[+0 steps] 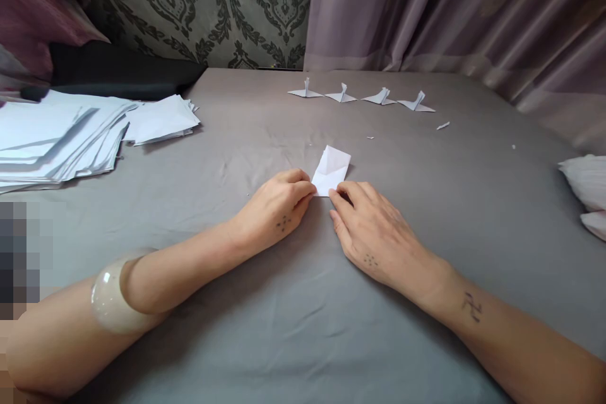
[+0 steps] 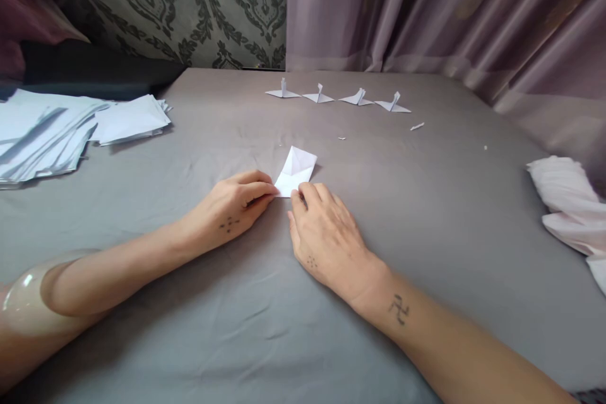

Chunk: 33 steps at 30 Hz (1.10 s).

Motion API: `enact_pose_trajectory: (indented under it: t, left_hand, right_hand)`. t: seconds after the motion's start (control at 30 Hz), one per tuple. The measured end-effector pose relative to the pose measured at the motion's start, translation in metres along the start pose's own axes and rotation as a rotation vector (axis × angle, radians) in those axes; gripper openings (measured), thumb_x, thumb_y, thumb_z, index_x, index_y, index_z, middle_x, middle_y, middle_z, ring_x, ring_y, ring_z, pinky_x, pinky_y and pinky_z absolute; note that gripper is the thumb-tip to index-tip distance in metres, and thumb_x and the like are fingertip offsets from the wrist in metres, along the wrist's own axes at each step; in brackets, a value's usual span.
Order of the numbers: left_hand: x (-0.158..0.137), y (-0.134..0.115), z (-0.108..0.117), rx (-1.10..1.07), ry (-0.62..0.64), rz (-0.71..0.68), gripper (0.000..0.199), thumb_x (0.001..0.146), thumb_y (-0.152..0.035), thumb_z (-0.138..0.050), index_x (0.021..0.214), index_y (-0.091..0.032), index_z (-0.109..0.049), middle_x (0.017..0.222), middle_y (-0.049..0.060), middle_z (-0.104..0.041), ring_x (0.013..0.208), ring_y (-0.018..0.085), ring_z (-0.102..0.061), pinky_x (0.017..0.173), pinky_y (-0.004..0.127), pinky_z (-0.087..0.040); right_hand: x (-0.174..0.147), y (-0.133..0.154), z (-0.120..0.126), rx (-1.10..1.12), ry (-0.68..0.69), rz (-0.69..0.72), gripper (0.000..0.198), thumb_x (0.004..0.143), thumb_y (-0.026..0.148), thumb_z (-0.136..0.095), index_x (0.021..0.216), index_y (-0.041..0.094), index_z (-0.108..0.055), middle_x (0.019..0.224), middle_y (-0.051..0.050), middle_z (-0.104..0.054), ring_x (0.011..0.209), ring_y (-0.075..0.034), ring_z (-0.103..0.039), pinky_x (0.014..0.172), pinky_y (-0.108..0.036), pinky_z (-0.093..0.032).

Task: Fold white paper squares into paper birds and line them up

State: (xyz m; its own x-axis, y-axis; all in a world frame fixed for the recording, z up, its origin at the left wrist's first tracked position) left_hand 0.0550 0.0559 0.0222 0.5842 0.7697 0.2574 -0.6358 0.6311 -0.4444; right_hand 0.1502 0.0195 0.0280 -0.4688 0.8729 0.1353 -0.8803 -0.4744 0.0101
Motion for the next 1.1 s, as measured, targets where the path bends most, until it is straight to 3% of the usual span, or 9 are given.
enact_pose_trajectory:
  t: [0.13,0.3,0.4,0.57,0.7,0.9,1.1]
  left_hand:
    - [0.001,-0.004,0.003,0.101,0.071,-0.02,0.03,0.093,-0.015,-0.039,0.094,-0.015,-0.069,0.102,0.009,-0.064,0.088,0.018,-0.061,0.077,0.03,-0.049]
    - [-0.001,-0.011,0.002,0.323,0.336,-0.03,0.031,0.091,-0.013,-0.04,0.097,-0.016,-0.07,0.102,0.009,-0.064,0.094,0.022,-0.059,0.077,0.032,-0.05]
    - [-0.002,-0.013,0.004,0.392,0.406,-0.022,0.031,0.089,-0.012,-0.04,0.099,-0.016,-0.069,0.102,0.009,-0.064,0.093,0.022,-0.06,0.074,0.031,-0.05]
    - [-0.001,-0.013,0.008,0.399,0.32,-0.05,0.029,0.088,-0.014,-0.042,0.099,-0.018,-0.069,0.095,0.007,-0.066,0.086,0.02,-0.06,0.065,0.027,-0.047]
    - [-0.001,-0.01,0.007,0.401,0.266,-0.036,0.03,0.089,-0.016,-0.042,0.102,-0.019,-0.068,0.095,0.007,-0.066,0.086,0.02,-0.06,0.058,0.026,-0.043]
    - [-0.001,-0.009,0.003,0.448,0.301,-0.014,0.032,0.089,-0.017,-0.041,0.1,-0.02,-0.07,0.1,0.008,-0.065,0.087,0.021,-0.059,0.048,0.025,-0.034]
    - [0.0,-0.007,0.006,0.398,0.232,-0.043,0.031,0.086,-0.017,-0.043,0.095,-0.022,-0.072,0.1,0.005,-0.066,0.087,0.021,-0.06,0.048,0.026,-0.033]
  right_hand:
    - [0.001,0.001,-0.001,0.026,0.009,0.004,0.032,0.095,0.025,-0.038,0.113,0.01,-0.061,0.104,-0.012,-0.059,0.092,-0.024,-0.052,0.08,-0.036,-0.043]
    - [0.0,0.002,-0.001,0.029,0.018,-0.008,0.038,0.096,0.029,-0.037,0.12,0.01,-0.059,0.106,-0.014,-0.058,0.093,-0.024,-0.052,0.08,-0.037,-0.043]
    - [0.0,0.006,-0.002,0.002,0.009,0.006,0.044,0.096,0.031,-0.035,0.128,0.009,-0.056,0.106,-0.015,-0.057,0.095,-0.026,-0.051,0.081,-0.039,-0.043]
    - [0.0,0.011,-0.005,-0.031,0.004,0.031,0.045,0.096,0.033,-0.035,0.136,0.022,-0.051,0.106,-0.014,-0.056,0.091,-0.026,-0.05,0.077,-0.039,-0.042]
    - [0.002,0.008,-0.002,0.004,0.015,0.029,0.044,0.096,0.033,-0.037,0.134,0.021,-0.054,0.104,-0.013,-0.057,0.09,-0.025,-0.05,0.078,-0.039,-0.042]
    - [0.002,-0.005,0.003,0.112,0.057,-0.01,0.032,0.094,0.026,-0.039,0.106,0.013,-0.066,0.1,-0.01,-0.061,0.092,-0.022,-0.055,0.08,-0.035,-0.044]
    - [0.001,-0.015,0.005,0.154,0.025,-0.036,0.026,0.092,0.021,-0.043,0.095,0.015,-0.068,0.1,-0.008,-0.063,0.093,-0.021,-0.058,0.076,-0.033,-0.045]
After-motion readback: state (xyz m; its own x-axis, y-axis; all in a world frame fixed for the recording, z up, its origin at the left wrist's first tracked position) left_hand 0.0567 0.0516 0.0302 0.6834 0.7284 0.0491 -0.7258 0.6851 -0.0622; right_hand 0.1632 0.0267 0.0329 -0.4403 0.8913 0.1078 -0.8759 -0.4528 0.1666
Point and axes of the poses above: each hand's wrist, its own x-axis towards the middle knuckle, its own z-axis out of the back of the hand, y = z × x, the point moved 9 cm from there along x, towards the middle knuckle
